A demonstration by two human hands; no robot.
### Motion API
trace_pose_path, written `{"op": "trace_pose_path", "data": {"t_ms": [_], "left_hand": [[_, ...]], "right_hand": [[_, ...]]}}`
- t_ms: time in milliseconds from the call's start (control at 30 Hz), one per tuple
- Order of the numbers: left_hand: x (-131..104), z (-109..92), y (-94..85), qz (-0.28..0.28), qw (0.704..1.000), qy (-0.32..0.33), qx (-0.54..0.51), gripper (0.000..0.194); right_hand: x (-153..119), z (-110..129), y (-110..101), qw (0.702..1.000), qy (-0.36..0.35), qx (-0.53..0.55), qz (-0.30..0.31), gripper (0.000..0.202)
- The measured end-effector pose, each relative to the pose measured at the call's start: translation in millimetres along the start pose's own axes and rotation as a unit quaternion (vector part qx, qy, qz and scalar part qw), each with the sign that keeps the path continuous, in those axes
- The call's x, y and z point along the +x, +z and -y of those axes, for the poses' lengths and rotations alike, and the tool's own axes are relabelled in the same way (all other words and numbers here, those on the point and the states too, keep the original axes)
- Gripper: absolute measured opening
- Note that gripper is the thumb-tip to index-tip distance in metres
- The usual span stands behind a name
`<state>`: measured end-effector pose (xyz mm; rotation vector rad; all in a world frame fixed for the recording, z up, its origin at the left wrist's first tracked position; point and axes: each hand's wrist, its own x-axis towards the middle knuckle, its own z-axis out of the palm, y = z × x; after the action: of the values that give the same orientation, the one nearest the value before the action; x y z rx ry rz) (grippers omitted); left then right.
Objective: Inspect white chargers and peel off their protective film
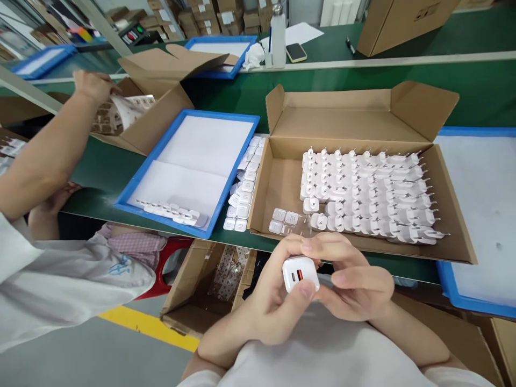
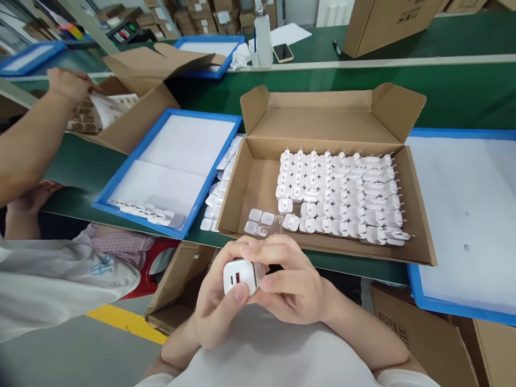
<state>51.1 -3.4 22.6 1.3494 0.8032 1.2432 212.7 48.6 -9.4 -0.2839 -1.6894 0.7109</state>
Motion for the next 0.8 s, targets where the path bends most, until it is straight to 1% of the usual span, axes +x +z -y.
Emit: {"op": "trace_pose_path", "data": {"t_ms": [100,200,300,400,500,567,633,700,733,800], "left_hand": [[0,-2,-1.2,0.011,1.0,0.0,0.028,0.024],[-1,0,-1.1,0.004,1.0,-0.024,-0.018,0.026],[-5,7,-2.9,-0.046,0.997,-0.046,-0.048,0.03],[-9,14,-7.7,-0.101,0.993,-0.055,-0.007,0.032],[-13,16,-12.9,-0.128,0.991,-0.039,0.018,0.036],[-15,16,-15.5,-0.132,0.99,-0.026,0.03,0.032],[-17,18,-17.2,-0.131,0.99,-0.016,0.039,0.023],[-17,22,-17.8,-0.136,0.99,-0.009,0.024,0.014],[-17,24,-17.7,-0.133,0.991,-0.007,0.006,0.015],[-16,29,-17.8,-0.117,0.992,-0.018,-0.034,0.023]], "right_hand": [[-2,-3,0,1.0,-0.016,0.014,-0.009,0.065],[-5,-3,0,1.0,-0.017,0.006,0.003,0.065],[-7,-4,3,0.999,-0.01,-0.024,0.022,0.063],[-7,-8,11,0.998,-0.006,-0.058,0.036,0.057],[-6,-13,20,0.996,-0.011,-0.074,0.046,0.055],[-7,-16,23,0.996,-0.014,-0.077,0.05,0.058],[-8,-17,25,0.995,-0.01,-0.08,0.053,0.061],[-8,-18,26,0.995,-0.004,-0.086,0.058,0.06],[-8,-17,26,0.994,-0.002,-0.091,0.06,0.057],[-7,-17,26,0.993,0.001,-0.102,0.06,0.049]]}}
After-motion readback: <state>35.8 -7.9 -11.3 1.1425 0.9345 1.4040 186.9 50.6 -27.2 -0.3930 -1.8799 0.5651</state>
